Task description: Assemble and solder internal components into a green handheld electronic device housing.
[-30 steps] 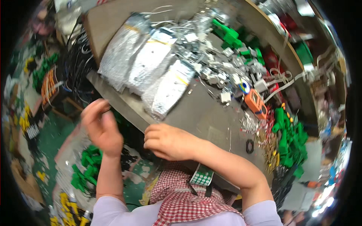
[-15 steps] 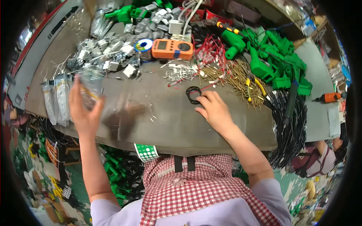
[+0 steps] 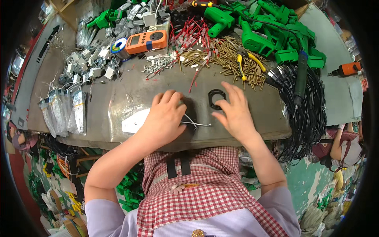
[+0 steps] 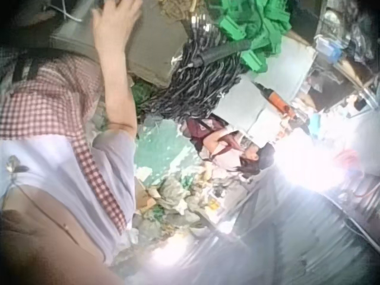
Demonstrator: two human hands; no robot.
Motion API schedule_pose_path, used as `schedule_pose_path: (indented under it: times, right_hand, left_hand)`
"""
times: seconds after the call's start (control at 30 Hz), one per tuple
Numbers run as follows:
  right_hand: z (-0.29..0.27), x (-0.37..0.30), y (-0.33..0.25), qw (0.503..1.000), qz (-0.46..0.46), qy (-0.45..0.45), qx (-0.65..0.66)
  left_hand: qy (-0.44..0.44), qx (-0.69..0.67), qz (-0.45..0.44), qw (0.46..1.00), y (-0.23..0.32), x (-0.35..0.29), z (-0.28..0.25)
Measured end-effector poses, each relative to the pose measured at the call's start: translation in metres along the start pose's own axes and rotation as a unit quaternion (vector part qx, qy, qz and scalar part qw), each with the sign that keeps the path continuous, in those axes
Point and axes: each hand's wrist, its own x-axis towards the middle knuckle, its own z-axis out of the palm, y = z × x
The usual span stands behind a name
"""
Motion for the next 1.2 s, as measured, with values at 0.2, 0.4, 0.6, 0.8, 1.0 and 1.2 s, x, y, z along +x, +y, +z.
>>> schedule_pose_path:
  times: [0.2,0.4,0.6,0.8,1.0,1.2]
  right_hand:
    - [-0.011,-0.007,-0.001,0.99,0.03,-0.014,0.136]
    - [0.023,0.005,-0.01,0.809,0.157,0.02,0.566]
    - [0.043,0.009,-0.022,0.795,0.169,-0.023,0.582]
    - [0.026,0.045,-0.018,0.831,0.099,-0.172,0.52]
    - [-0.049,0.123,0.168,0.989,0.04,0.095,-0.104]
    - [-0.071,0.121,0.153,0.976,0.175,0.04,0.121]
  left_hand:
    - [0.009,-0.368,-0.115,0.923,-0.02,0.011,0.005]
    - [0.125,-0.214,0.008,0.969,-0.009,0.019,0.028]
    - [0.154,-0.059,-0.017,0.986,-0.004,-0.001,0.011]
    - [0.161,-0.014,0.023,0.987,-0.003,-0.002,0.029]
    - [0.056,-0.052,0.04,0.996,0.0,0.007,0.027]
    - [0.161,-0.237,-0.004,0.958,-0.007,0.013,0.003]
